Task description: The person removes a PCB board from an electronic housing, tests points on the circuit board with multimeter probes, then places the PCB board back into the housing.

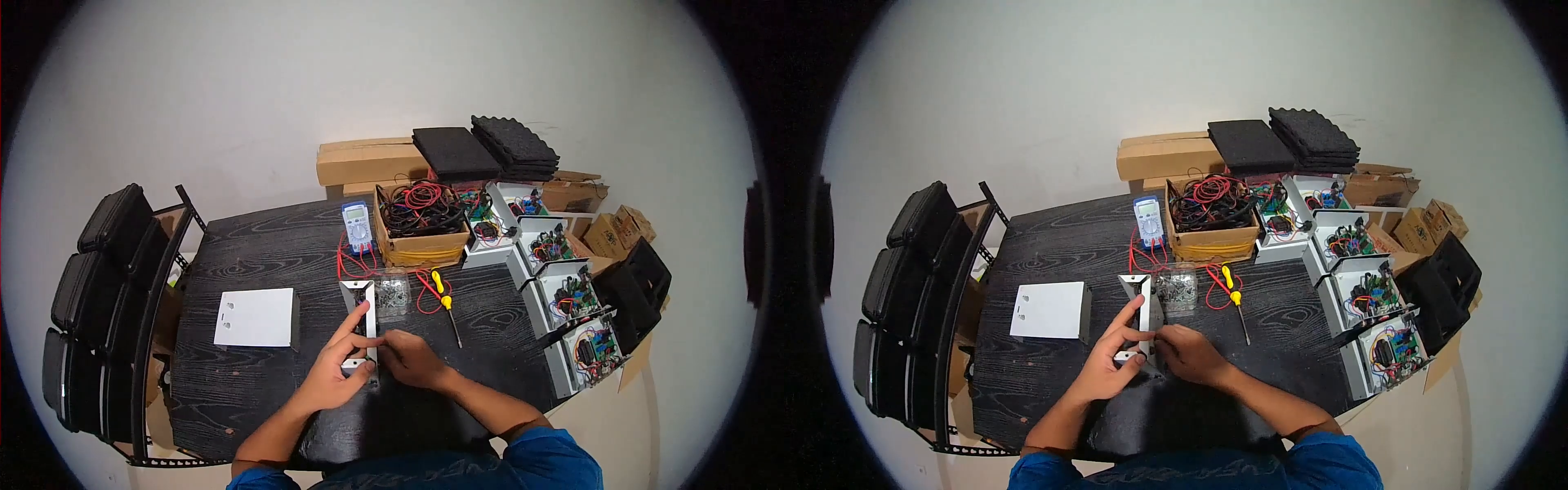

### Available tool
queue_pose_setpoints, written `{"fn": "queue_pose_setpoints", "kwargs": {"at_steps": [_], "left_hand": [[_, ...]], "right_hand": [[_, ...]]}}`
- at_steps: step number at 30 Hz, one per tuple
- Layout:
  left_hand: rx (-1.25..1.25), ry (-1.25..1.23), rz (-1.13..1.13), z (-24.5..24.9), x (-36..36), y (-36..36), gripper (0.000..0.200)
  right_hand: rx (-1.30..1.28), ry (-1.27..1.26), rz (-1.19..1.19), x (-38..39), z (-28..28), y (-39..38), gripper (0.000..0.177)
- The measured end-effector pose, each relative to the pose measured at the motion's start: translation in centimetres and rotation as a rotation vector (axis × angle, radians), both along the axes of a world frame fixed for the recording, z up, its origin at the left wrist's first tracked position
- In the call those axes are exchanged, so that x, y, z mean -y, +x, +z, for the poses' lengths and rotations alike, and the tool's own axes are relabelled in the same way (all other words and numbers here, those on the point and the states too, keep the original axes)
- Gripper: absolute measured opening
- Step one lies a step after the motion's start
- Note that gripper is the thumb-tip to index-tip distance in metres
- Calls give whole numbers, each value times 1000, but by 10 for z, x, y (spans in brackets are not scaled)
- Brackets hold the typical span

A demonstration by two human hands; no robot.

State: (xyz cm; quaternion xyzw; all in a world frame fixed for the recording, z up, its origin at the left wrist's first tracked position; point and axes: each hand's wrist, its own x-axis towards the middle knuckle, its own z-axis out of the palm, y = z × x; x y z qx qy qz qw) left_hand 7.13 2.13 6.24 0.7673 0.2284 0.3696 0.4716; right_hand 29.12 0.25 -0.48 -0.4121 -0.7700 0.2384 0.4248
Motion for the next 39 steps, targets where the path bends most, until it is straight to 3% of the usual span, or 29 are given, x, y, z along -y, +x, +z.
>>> {"fn": "queue_pose_setpoints", "kwargs": {"at_steps": [4, 7, 13, 20, 25, 28, 31, 33, 34, 35, 39], "left_hand": [[3, -15, -1, -1, 0, 1, 27], [14, -15, -4, -3, 0, 1, 28], [12, 24, -3, -1, -1, 1, 30], [-28, 7, -104, -12, -13, -4, 49], [189, -178, -107, -27, -12, 10, 72], [138, -131, -24, -38, -17, 8, 93], [-32, 81, 65, -43, -30, 2, 121], [-174, 258, 106, -41, -40, 0, 142], [-245, 347, 127, -41, -44, -2, 152], [-356, 301, 80, -47, -52, -5, 168], [-333, 217, -39, -82, -67, -9, 167]], "right_hand": [[-42, -15, 21, -2, -2, 1, 9], [-200, -166, -5, 9, 14, -3, 9], [-3, 90, 38, -4, -5, 6, 12], [-311, -64, -54, -3, -13, 3, 22], [-322, 24, -10, -7, -17, 9, 30], [-295, -52, -21, -12, -30, 18, 38], [-244, -106, -142, -18, -39, 24, 35], [-412, -131, -225, -14, -25, 14, 38], [-495, -143, -266, -13, -17, 10, 41], [-626, -244, -157, -21, -43, 18, 56], [-709, -238, -63, -17, -28, 14, 73]]}}
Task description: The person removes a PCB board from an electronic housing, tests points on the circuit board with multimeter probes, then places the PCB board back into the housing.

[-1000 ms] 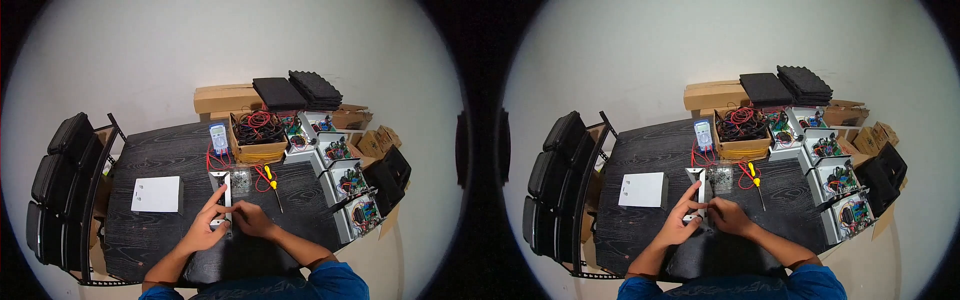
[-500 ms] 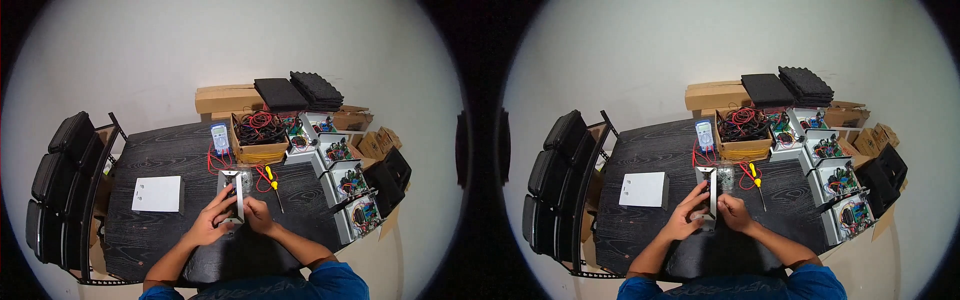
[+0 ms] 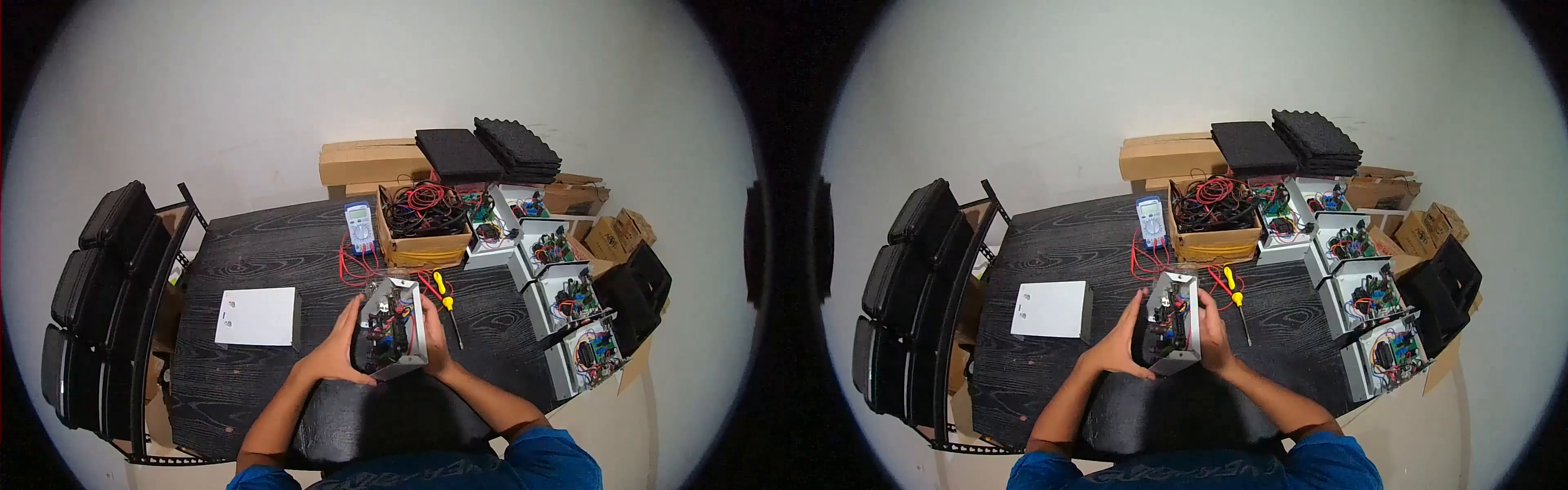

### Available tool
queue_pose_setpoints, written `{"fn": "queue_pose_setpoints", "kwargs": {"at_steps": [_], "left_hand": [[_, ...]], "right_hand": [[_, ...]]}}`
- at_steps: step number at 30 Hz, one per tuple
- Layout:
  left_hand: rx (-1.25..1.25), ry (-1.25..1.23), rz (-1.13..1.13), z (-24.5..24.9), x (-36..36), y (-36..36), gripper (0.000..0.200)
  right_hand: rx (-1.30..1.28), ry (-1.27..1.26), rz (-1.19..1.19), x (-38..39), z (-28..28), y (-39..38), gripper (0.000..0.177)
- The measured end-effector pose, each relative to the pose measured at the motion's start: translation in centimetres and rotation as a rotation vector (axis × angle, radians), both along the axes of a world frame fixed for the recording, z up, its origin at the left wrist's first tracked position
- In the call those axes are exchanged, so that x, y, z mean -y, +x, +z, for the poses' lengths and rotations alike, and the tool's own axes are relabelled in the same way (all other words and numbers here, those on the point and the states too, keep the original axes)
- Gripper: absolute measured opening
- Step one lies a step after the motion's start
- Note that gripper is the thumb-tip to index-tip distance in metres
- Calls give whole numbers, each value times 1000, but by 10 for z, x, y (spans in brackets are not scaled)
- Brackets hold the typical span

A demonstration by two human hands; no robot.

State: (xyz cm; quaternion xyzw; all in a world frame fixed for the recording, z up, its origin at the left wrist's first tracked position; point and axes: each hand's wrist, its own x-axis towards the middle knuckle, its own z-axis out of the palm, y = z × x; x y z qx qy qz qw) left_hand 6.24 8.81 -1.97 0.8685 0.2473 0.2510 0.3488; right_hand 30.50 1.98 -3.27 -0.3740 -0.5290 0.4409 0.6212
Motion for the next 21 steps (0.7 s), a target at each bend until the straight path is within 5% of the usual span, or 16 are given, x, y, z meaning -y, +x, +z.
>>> {"fn": "queue_pose_setpoints", "kwargs": {"at_steps": [4, 8, 17, 18, 21], "left_hand": [[88, -50, 7, -3, 3, 7, 165], [156, 83, 51, 10, 9, 7, 144], [-308, 363, 103, 61, 28, 4, 99], [-344, 366, 104, 61, 29, 4, 97], [-371, 393, 94, 51, 27, 3, 93]], "right_hand": [[-100, 11, 107, 1, -5, 0, 101], [-106, 33, 40, -3, -19, 5, 66], [222, -138, -156, -35, -58, 43, 25], [77, -184, -80, -38, -57, 41, 14], [316, -109, -256, -33, -50, 37, 17]]}}
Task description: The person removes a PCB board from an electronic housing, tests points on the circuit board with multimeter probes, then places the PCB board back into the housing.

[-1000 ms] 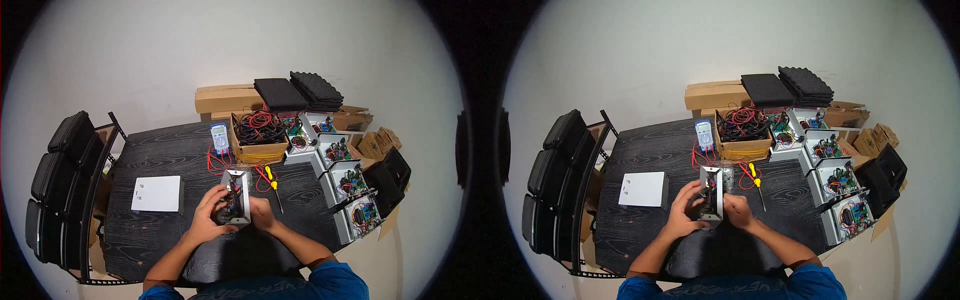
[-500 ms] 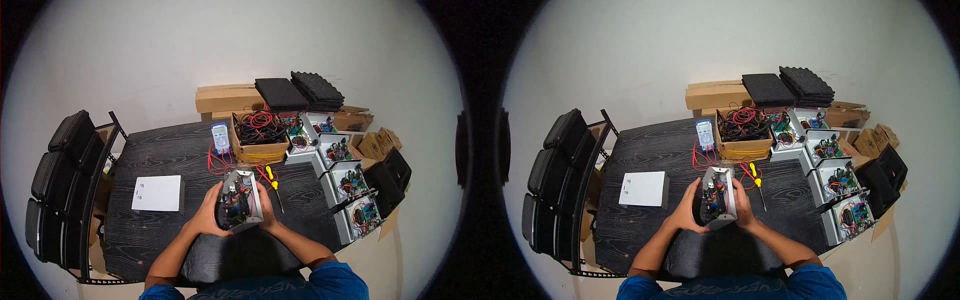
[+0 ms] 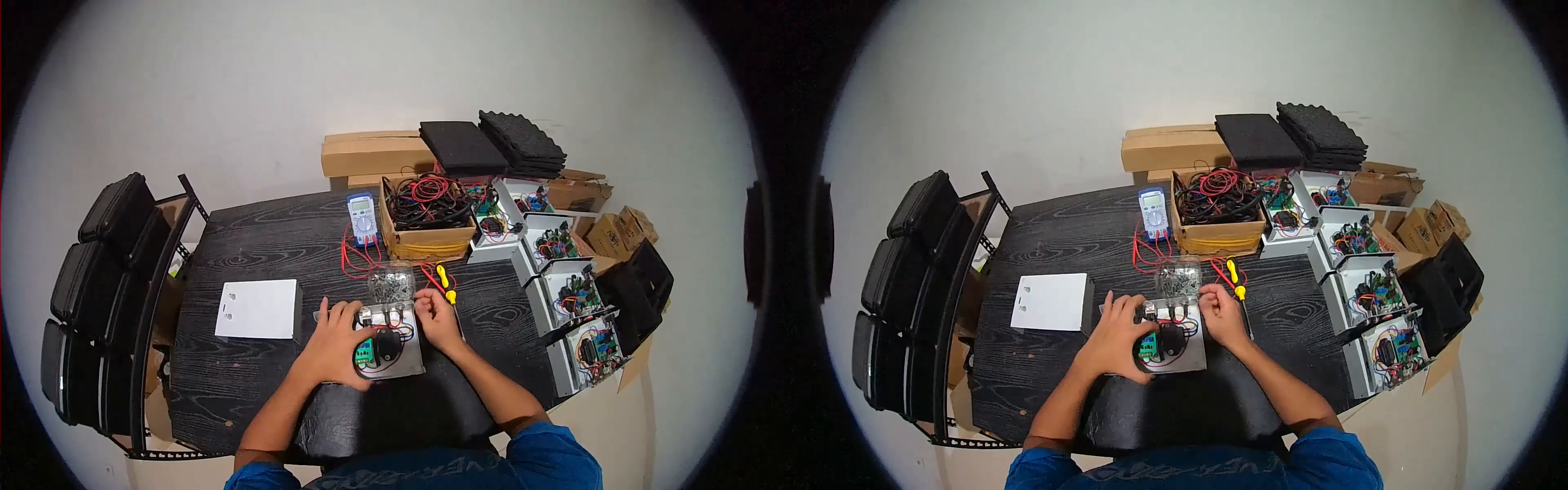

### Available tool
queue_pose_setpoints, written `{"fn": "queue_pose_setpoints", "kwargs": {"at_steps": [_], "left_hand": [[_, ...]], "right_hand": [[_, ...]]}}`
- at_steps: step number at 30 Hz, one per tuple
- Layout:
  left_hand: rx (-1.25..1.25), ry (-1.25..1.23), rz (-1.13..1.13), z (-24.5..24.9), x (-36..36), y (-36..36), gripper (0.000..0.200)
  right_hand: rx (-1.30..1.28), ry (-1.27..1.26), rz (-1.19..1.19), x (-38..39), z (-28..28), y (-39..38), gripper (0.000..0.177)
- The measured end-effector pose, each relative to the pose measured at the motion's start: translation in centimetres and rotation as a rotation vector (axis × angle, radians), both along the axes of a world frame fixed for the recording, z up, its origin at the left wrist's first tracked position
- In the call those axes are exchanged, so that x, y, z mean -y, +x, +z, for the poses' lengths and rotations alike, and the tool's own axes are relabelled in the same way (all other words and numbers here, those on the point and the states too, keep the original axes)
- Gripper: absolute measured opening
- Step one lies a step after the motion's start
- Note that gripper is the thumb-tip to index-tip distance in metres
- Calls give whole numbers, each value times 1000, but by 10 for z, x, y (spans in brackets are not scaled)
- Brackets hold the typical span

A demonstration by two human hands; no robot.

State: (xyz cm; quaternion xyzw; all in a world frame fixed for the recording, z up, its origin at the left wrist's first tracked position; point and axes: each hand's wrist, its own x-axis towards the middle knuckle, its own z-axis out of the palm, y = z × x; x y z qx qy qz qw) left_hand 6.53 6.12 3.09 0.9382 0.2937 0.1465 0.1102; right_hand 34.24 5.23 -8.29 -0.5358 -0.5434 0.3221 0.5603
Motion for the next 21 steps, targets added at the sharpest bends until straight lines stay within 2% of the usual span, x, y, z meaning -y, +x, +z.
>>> {"fn": "queue_pose_setpoints", "kwargs": {"at_steps": [1, 4, 7, 11, 14, 21], "left_hand": [[-9, 1, 0, -1, 0, 0, 93], [-35, 3, 4, -3, 1, 1, 93], [-73, -4, 11, -10, 0, 2, 94], [-126, -44, 12, -18, 0, 3, 97], [-143, -45, 17, -25, 0, 3, 99], [-169, -30, 31, -30, 3, 1, 101]], "right_hand": [[-22, 30, 19, -2, -6, 1, 25], [312, 279, 19, 6, 13, 1, 35], [471, 431, 8, 8, 19, 7, 41], [596, 462, 220, 14, 35, 6, 29], [661, 498, 330, 16, 43, 0, 32], [730, 452, 390, 15, 37, -3, 36]]}}
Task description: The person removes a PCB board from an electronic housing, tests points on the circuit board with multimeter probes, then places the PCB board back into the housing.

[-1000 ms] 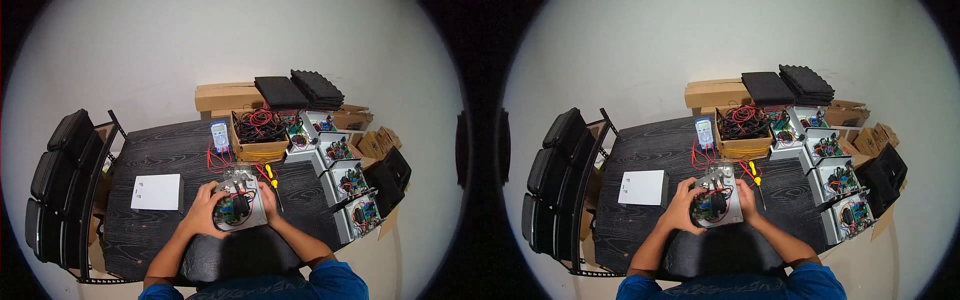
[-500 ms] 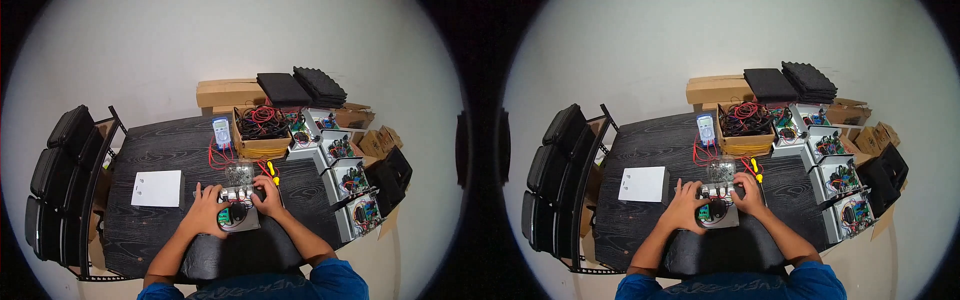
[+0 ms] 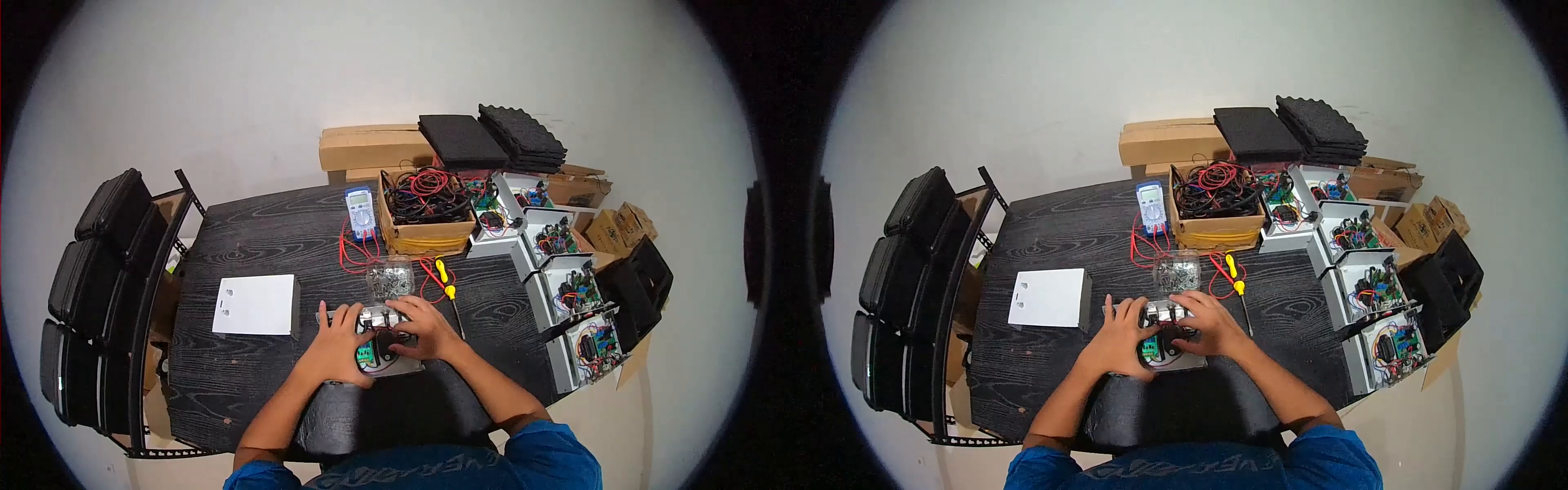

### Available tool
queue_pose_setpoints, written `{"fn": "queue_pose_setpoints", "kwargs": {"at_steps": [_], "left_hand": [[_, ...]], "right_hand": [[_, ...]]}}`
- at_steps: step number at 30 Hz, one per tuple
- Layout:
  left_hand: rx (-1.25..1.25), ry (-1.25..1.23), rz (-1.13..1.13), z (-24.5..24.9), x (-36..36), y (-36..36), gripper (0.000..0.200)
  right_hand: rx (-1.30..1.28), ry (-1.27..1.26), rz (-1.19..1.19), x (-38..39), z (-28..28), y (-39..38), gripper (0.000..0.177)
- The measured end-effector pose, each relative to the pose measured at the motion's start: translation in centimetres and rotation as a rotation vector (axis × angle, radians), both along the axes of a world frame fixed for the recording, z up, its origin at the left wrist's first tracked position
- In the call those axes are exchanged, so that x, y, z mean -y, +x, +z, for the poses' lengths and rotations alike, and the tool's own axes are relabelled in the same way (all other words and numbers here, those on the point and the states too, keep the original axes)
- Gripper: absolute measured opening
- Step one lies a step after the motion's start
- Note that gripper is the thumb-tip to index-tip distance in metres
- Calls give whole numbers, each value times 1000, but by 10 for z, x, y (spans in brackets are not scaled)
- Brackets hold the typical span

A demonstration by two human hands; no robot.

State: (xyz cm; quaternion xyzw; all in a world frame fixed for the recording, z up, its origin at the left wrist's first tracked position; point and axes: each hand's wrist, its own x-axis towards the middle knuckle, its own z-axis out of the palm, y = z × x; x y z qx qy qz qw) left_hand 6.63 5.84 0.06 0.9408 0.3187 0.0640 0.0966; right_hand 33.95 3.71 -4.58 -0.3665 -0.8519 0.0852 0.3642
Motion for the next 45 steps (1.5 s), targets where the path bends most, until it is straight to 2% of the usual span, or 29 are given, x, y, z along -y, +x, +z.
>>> {"fn": "queue_pose_setpoints", "kwargs": {"at_steps": [21, 30, 45], "left_hand": [[-69, -53, 23, 5, 5, 4, 105], [-96, -51, 36, 3, 7, 4, 104], [-79, -61, 30, 1, 6, 3, 102]], "right_hand": [[-92, -164, 89, -2, -1, -1, 46], [-31, -178, 19, 2, 5, -4, 42], [-13, -182, 40, 1, 7, 0, 39]]}}
